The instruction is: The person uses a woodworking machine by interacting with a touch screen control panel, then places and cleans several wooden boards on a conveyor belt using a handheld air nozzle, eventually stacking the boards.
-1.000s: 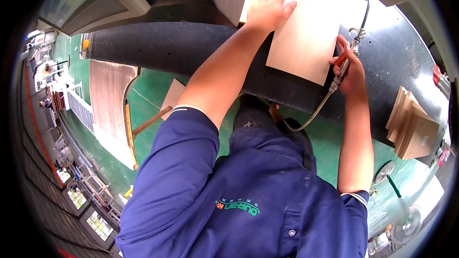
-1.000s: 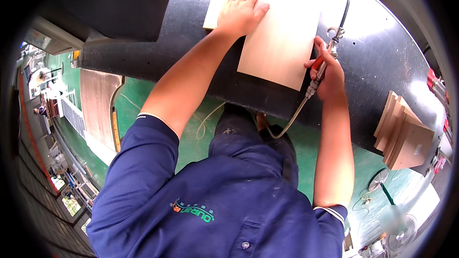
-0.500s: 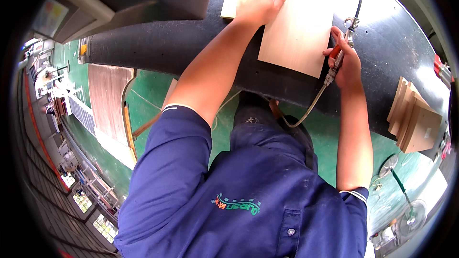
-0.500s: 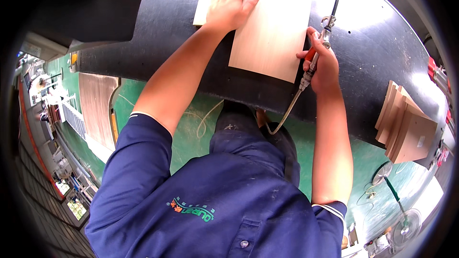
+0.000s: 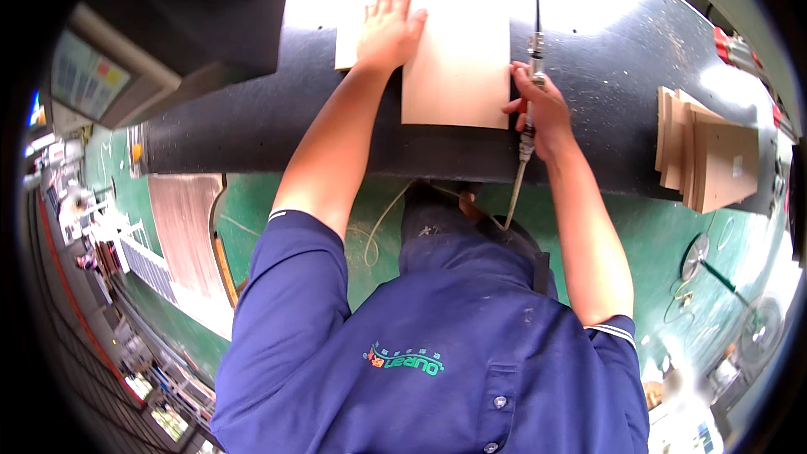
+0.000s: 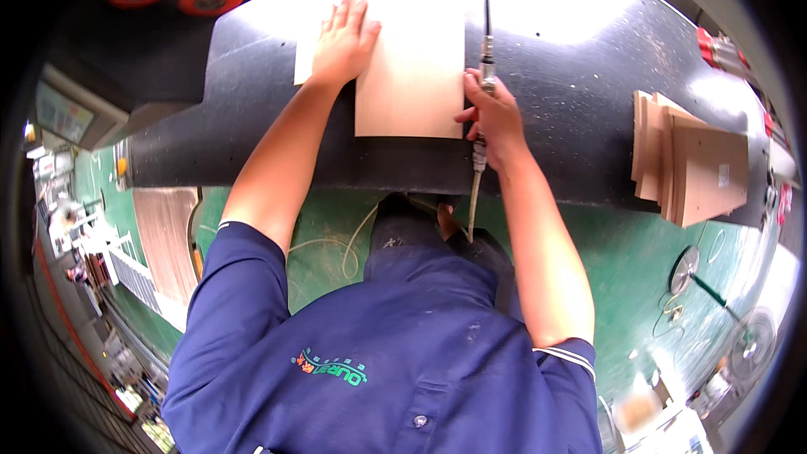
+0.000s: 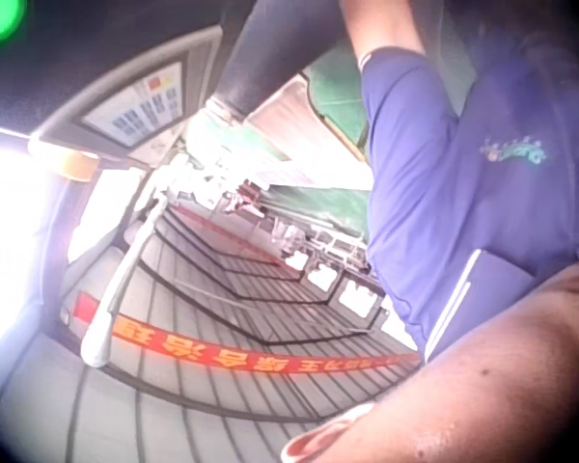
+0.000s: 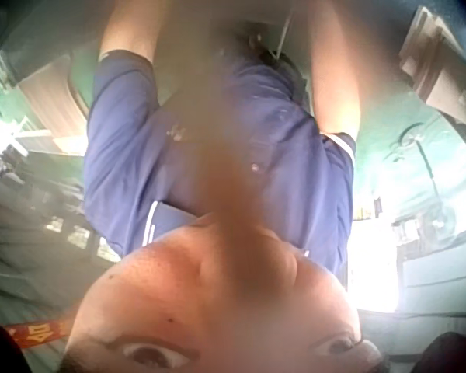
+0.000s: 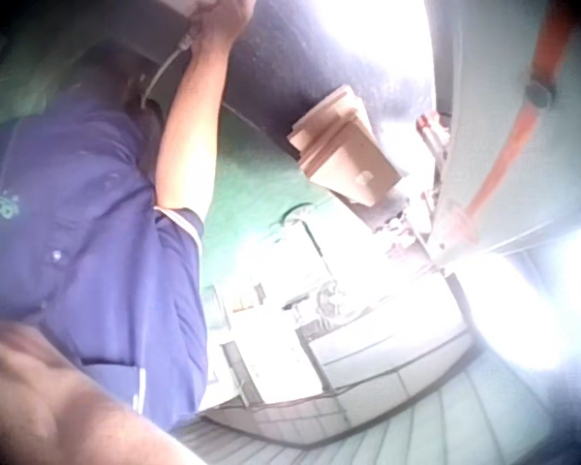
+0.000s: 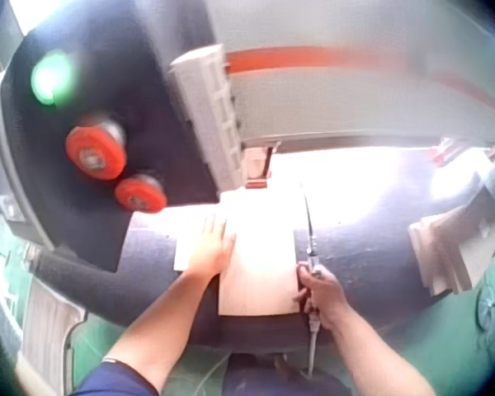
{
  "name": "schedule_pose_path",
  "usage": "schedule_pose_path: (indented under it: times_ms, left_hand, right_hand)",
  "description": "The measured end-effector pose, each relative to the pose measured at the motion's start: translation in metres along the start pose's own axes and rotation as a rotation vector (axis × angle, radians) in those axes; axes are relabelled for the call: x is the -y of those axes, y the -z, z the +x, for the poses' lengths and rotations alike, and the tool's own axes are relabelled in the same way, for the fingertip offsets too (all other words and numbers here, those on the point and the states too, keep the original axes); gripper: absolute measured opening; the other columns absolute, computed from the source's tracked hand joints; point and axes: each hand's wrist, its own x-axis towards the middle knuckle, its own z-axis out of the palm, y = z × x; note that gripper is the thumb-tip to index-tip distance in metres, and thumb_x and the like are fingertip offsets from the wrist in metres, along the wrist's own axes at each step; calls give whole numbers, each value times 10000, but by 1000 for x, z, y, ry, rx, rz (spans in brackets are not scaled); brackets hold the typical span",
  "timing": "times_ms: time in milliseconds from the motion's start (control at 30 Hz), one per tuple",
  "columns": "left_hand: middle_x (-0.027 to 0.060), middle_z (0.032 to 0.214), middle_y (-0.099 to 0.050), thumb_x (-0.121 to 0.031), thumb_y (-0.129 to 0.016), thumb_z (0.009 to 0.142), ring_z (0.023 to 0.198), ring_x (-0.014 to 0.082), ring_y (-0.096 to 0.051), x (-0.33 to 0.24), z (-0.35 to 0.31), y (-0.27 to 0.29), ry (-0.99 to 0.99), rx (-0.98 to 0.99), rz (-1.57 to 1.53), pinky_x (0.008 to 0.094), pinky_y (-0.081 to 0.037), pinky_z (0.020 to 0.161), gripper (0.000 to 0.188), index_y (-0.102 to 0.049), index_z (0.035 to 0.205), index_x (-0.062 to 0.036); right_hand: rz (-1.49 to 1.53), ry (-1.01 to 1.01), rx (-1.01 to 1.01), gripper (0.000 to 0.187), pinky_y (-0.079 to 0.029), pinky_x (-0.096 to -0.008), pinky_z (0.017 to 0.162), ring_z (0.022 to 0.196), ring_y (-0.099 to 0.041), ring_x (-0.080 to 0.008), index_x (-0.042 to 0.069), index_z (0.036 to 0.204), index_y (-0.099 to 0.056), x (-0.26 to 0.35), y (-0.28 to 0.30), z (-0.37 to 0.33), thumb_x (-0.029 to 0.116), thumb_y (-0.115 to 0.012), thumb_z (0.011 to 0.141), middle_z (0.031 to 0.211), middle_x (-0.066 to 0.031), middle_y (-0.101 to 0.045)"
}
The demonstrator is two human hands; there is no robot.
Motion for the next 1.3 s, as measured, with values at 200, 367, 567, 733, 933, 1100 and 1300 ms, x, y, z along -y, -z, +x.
schedule_pose_path:
  times_ms: [200,367,567,733,933,1100,1300]
  left_hand:
    - [196,1591,-273,-495,-437,997,1479,404,-209,-4,-1,7,7,63,-1,507,-157,1206,619,-373,1506,-149]
    - [201,1606,-229,-503,-416,999,1489,405,-174,-1,3,4,25,113,45,513,-124,1212,639,-341,1520,-142]
    - [191,1627,-167,-559,-442,969,1511,376,-107,-31,7,15,95,144,61,487,-78,1223,725,-290,1542,-141]
    - [189,1627,-168,-599,-440,960,1516,355,-103,-26,-1,16,83,219,52,464,-98,1224,775,-276,1547,-122]
    - [197,1631,-152,-547,-455,962,1516,345,-125,-28,-4,15,73,193,14,473,-112,1221,752,-308,1531,-77]
    - [204,1620,-186,-525,-451,967,1512,349,-139,-29,-3,16,67,199,11,473,-117,1220,734,-322,1521,-61]
    - [184,1615,-222,-538,-437,965,1514,328,-143,-31,-3,15,78,173,21,453,-104,1226,734,-318,1528,-82]
  right_hand:
    - [-14,13,36,427,-408,-230,448,650,-611,-124,62,1229,-583,4,7,-4,400,-612,971,983,-39,-629]
    - [-127,-85,75,499,-469,-262,479,736,-612,-156,74,1251,-551,15,28,-46,488,-568,972,1062,-70,-629]
    - [-392,-72,-45,552,-537,-307,539,827,-640,-168,125,1335,-515,10,44,-106,537,-536,968,976,-51,-619]
    - [-348,-80,-89,468,-456,-257,461,502,-526,-96,116,1276,-558,11,51,-137,476,-574,977,789,-30,-593]
    - [-77,192,-314,306,-329,-201,373,452,-409,-22,83,1207,-570,20,70,-145,314,-589,1006,807,-3,-575]
    - [-6,423,-363,349,-319,-183,367,447,-394,-8,19,1248,-545,64,78,-158,296,-533,1037,786,-13,-569]
    - [-72,481,-349,351,-306,-189,397,473,-387,-14,28,1229,-566,103,76,-153,319,-541,1034,764,-5,-583]
